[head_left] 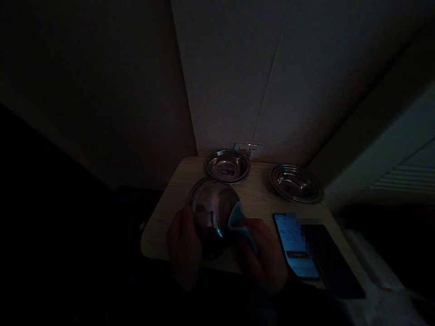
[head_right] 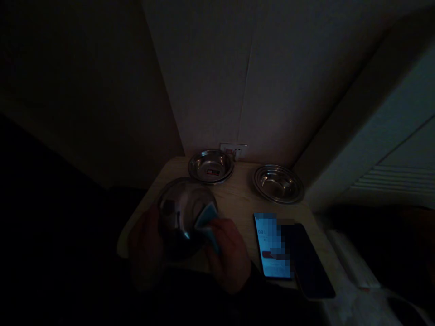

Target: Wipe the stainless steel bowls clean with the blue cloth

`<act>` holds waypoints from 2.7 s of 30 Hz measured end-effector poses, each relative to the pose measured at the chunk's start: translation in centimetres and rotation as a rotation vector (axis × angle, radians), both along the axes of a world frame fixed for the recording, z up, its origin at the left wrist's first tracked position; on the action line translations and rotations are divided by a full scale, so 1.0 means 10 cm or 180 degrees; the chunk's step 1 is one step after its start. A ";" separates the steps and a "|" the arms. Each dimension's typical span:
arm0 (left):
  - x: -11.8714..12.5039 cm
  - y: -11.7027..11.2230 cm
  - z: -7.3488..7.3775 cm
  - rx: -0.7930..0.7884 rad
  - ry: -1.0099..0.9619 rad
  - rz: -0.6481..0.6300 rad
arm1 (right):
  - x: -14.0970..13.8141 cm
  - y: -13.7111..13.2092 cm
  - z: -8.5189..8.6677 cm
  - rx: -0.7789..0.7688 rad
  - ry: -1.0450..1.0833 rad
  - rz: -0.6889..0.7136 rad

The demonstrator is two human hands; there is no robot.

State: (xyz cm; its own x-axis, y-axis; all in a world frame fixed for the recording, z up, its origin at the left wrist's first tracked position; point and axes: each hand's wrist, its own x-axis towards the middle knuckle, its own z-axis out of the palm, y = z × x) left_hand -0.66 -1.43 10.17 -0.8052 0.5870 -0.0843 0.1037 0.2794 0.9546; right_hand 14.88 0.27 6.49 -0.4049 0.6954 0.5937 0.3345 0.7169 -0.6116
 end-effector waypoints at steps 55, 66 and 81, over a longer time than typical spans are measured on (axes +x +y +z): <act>0.05 -0.20 -0.56 0.1099 0.2384 -0.0372 | -0.21 0.19 0.38 0.0447 -0.0289 0.0405; -0.08 -0.35 -0.85 0.1256 0.3004 -0.0591 | -0.25 0.18 0.35 0.0528 -0.0341 0.0186; -0.15 -0.48 -0.82 0.1295 0.3406 -0.1019 | -0.25 0.16 0.32 0.0236 -0.0068 -0.0228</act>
State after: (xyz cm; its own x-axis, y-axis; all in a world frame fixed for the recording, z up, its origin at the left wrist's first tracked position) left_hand -2.15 -6.27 1.95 -0.1648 0.6025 0.7809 0.9122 -0.2080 0.3530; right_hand 12.42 1.84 9.67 -0.3688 0.6776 0.6363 0.3991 0.7336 -0.5500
